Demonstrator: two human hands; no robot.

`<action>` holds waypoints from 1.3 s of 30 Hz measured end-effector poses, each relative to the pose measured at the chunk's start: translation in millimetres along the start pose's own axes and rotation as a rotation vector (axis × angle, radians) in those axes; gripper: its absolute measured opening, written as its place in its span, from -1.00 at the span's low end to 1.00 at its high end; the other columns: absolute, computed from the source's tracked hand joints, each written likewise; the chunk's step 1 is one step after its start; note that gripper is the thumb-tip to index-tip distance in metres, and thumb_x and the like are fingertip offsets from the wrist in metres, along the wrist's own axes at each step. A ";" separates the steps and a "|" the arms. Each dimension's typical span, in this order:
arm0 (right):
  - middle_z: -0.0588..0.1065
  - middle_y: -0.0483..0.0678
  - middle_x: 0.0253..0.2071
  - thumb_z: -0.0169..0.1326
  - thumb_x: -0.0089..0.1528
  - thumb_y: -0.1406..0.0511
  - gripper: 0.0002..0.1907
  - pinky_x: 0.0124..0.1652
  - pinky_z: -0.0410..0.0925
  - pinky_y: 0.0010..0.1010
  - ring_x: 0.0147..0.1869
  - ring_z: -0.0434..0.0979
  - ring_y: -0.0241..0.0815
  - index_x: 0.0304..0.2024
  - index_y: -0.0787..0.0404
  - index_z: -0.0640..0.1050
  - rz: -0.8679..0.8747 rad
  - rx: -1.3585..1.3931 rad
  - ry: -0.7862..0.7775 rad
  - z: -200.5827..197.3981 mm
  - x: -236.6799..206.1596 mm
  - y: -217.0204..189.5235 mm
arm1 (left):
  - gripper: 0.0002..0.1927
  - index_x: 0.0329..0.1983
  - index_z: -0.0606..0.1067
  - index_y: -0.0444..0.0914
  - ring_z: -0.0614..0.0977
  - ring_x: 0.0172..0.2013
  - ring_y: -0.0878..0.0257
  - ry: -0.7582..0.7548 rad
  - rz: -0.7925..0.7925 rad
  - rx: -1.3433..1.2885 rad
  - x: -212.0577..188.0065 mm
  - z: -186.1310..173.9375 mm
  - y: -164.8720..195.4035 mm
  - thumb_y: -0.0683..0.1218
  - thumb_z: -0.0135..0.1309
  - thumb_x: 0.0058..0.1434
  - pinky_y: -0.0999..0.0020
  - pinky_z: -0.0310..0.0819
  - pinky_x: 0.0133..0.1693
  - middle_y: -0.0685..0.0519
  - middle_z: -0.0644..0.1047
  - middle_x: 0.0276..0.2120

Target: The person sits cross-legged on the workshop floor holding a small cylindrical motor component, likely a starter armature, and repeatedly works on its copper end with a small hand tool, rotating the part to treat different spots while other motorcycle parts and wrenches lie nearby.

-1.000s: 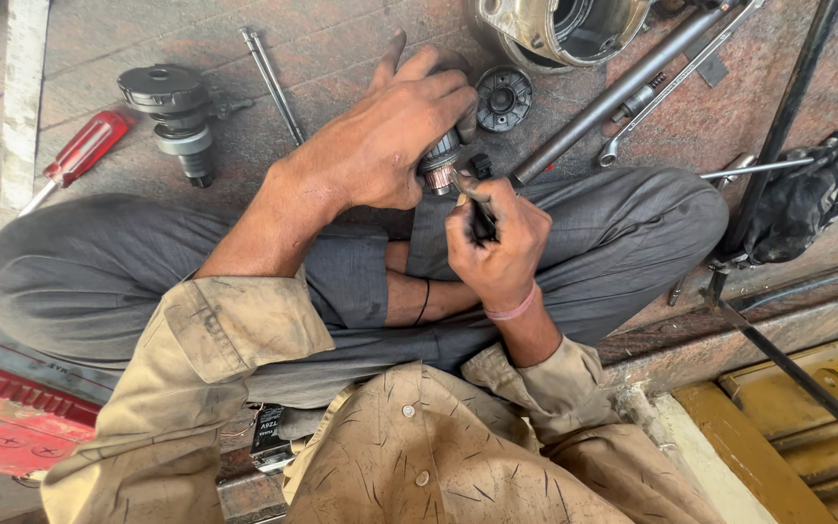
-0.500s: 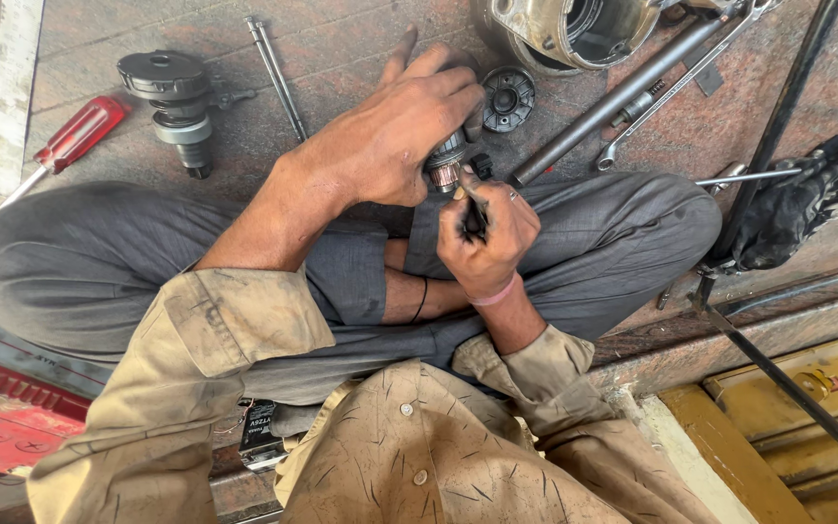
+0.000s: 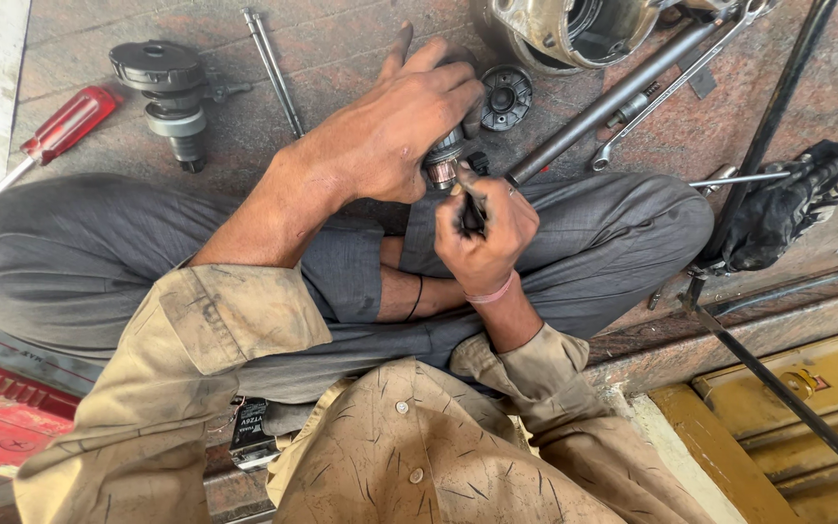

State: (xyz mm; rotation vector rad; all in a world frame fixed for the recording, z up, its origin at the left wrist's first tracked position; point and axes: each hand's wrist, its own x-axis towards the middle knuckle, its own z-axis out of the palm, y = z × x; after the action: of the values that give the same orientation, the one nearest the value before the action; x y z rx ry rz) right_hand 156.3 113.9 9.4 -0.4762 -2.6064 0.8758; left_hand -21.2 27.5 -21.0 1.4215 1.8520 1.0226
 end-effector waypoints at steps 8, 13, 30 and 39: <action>0.35 -0.16 -0.53 0.11 0.29 0.52 -0.92 -0.40 0.18 -0.53 -0.45 0.29 -0.48 -0.17 0.36 0.53 0.304 0.253 -0.082 -11.9 -7.1 0.6 | -0.06 0.18 0.48 -0.46 0.42 0.17 -0.09 -0.028 -0.044 0.032 -1.9 -0.3 0.6 -0.29 0.31 -0.47 -0.46 -0.17 0.35 -0.06 0.53 0.01; 0.28 -0.24 -0.54 0.09 0.28 0.52 -0.96 -0.44 0.06 -0.55 -0.45 0.17 -0.53 -0.21 0.36 0.51 0.411 0.326 -0.113 -16.1 -9.0 4.8 | -0.06 0.17 0.49 -0.45 0.42 0.19 -0.09 -0.018 -0.033 0.032 -2.6 1.7 0.0 -0.30 0.30 -0.49 -0.45 -0.15 0.34 -0.06 0.53 0.03; 0.28 -0.26 -0.55 0.12 0.25 0.53 -0.93 -0.44 0.13 -0.55 -0.47 0.20 -0.54 -0.23 0.35 0.52 0.331 0.261 -0.117 -21.1 -3.8 -0.2 | -0.05 0.20 0.46 -0.47 0.41 0.19 -0.12 -0.022 0.024 0.024 -5.7 0.2 0.0 -0.23 0.32 -0.46 -0.47 -0.19 0.35 -0.08 0.51 0.03; 0.37 -0.25 -0.52 0.09 0.24 0.54 -0.93 -0.45 0.11 -0.60 -0.44 0.24 -0.57 -0.22 0.37 0.53 0.440 0.344 -0.222 -30.1 5.4 2.6 | -0.06 0.17 0.47 -0.47 0.41 0.17 -0.13 -0.023 0.016 0.026 -4.3 1.8 -0.9 -0.22 0.35 -0.46 -0.47 -0.14 0.32 -0.08 0.52 0.00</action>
State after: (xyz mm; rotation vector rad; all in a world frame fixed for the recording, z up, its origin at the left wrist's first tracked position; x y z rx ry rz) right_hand 164.9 133.4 31.4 -0.9158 -2.4971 1.5654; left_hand -19.1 23.7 -22.7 1.4595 1.8458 0.9894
